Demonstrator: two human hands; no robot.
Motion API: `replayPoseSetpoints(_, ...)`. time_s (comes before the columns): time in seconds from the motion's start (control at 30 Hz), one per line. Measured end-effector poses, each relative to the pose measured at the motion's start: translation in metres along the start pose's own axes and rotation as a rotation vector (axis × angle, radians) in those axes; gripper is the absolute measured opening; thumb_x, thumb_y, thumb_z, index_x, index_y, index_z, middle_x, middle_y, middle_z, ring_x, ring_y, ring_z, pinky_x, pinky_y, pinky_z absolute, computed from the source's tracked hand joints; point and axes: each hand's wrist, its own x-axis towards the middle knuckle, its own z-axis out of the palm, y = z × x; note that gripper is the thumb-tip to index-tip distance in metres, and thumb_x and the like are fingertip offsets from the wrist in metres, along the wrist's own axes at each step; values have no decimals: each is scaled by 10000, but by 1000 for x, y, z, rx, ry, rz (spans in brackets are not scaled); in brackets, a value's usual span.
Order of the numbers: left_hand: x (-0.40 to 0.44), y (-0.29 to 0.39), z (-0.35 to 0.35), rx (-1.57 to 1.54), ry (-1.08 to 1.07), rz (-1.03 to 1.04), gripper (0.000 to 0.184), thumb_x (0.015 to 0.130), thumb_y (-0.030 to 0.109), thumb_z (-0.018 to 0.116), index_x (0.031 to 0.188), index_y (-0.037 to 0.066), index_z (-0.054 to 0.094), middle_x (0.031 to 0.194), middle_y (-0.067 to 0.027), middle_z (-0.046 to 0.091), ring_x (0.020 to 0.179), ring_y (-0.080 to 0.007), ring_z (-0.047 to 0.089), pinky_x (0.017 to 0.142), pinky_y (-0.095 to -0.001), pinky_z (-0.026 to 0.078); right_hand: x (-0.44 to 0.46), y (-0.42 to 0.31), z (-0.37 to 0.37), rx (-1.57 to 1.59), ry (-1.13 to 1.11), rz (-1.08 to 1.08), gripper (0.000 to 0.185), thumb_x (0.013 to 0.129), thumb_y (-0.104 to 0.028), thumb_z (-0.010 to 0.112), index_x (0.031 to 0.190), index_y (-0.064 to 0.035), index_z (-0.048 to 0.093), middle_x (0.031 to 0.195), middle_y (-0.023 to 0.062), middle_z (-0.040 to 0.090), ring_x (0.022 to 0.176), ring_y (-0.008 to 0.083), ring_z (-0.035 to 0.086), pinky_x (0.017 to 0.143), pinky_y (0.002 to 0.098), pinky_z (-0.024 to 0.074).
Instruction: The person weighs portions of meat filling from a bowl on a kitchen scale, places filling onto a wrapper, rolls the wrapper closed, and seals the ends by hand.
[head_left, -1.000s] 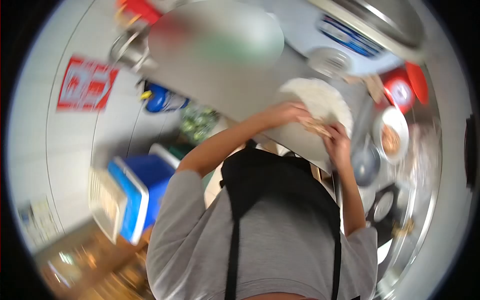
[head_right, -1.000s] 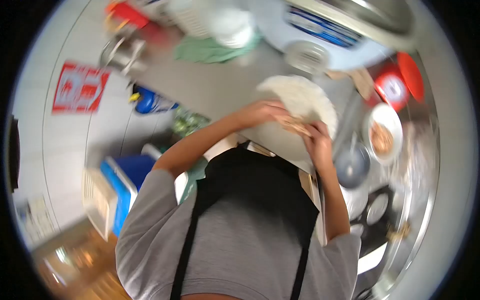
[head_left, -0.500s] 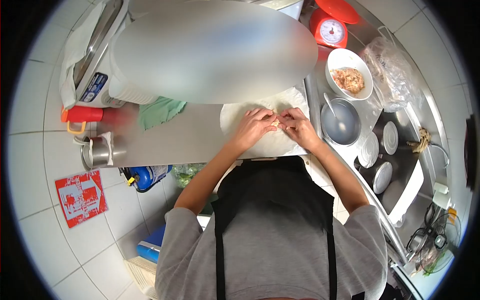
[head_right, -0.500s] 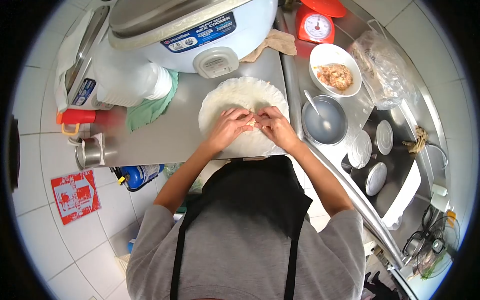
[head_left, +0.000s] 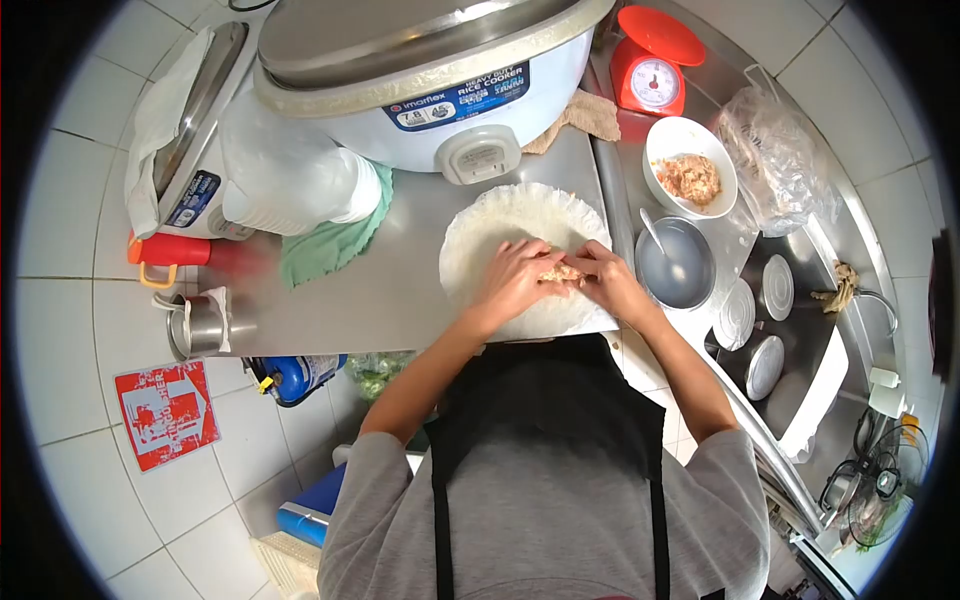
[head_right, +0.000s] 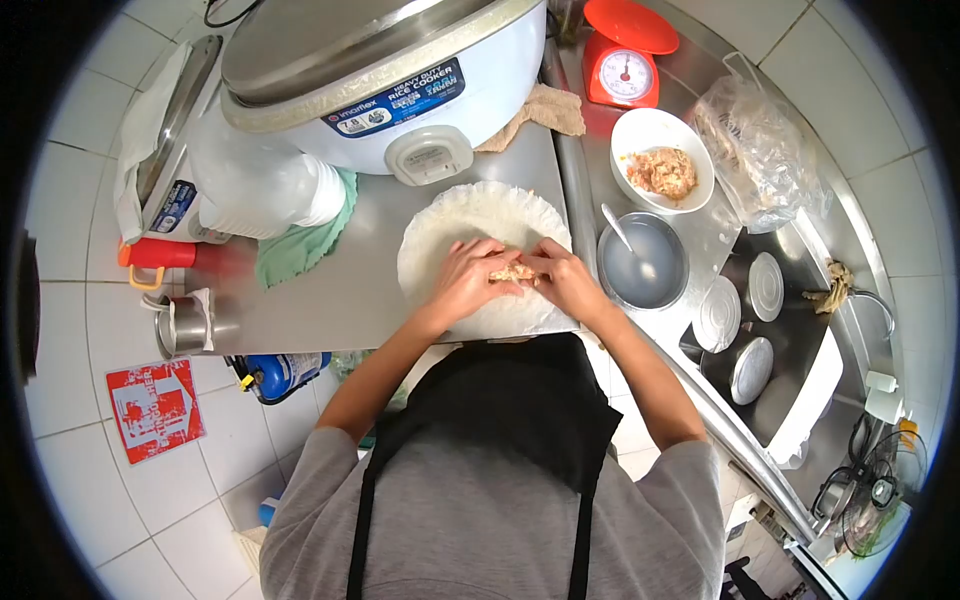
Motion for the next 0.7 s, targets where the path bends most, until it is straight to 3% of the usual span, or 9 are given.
replayPoseSetpoints(0.1, 3, -8, 13, 30, -59, -2, 445, 691, 324, 731, 1066, 95, 657, 985, -50, 589, 943, -207, 551, 809, -352, 400, 1, 0, 0, 18, 43, 10, 386, 682, 3, 685, 1064, -33, 641, 905, 141, 569, 735, 279, 608, 664, 361, 493)
replayPoseSetpoints(0.2, 0, -8, 9, -47, -48, -28, 513, 694, 324, 727, 1127, 73, 619, 1036, -73, 573, 966, -227, 542, 833, -362, 409, -7, -17, -14, 57, 107, 271, 326, 696, 31, 664, 1018, -19, 654, 942, 142, 581, 736, 244, 610, 667, 325, 496)
replayPoseSetpoints(0.27, -6, -4, 6, -172, 1, -103, 554, 690, 340, 717, 1144, 46, 594, 1065, -83, 563, 973, -246, 529, 843, -365, 413, -9, -15, -4, 10, 140, 245, 340, 694, 26, 641, 1032, -10, 635, 947, 150, 581, 728, 267, 613, 664, 338, 501)
replayPoseSetpoints(0.33, -17, -17, 3, -119, 6, -40, 549, 687, 280, 737, 1164, 51, 590, 1078, -116, 552, 989, -262, 532, 861, -368, 421, -12, -19, 3, -33, 177, 240, 357, 685, 8, 650, 1041, -9, 627, 940, 141, 582, 775, 272, 605, 708, 340, 495)
replayPoseSetpoints(0.43, -21, -19, 3, -92, 23, 8, 458, 690, 191, 737, 1103, 33, 619, 1056, -113, 565, 981, -275, 534, 853, -365, 432, 1, -32, 5, -208, 240, -115, 330, 664, -13, 688, 992, -17, 648, 909, 123, 583, 838, 270, 577, 754, 347, 475)
replayPoseSetpoints(0.47, -19, -20, 6, -109, 26, 22, 432, 691, 176, 733, 1082, 28, 626, 1046, -108, 569, 980, -277, 532, 850, -365, 433, 4, -31, 14, -78, 173, -36, 280, 644, -41, 717, 918, -19, 663, 889, 104, 577, 884, 277, 543, 796, 370, 450)
replayPoseSetpoints(0.7, -12, -25, 9, -147, 40, 76, 313, 721, 106, 708, 1013, 10, 652, 996, -96, 588, 932, -259, 549, 806, -347, 455, 14, -15, 9, -111, -2, -92, 219, 685, -86, 716, 888, -26, 664, 917, 104, 586, 881, 294, 540, 794, 390, 448)
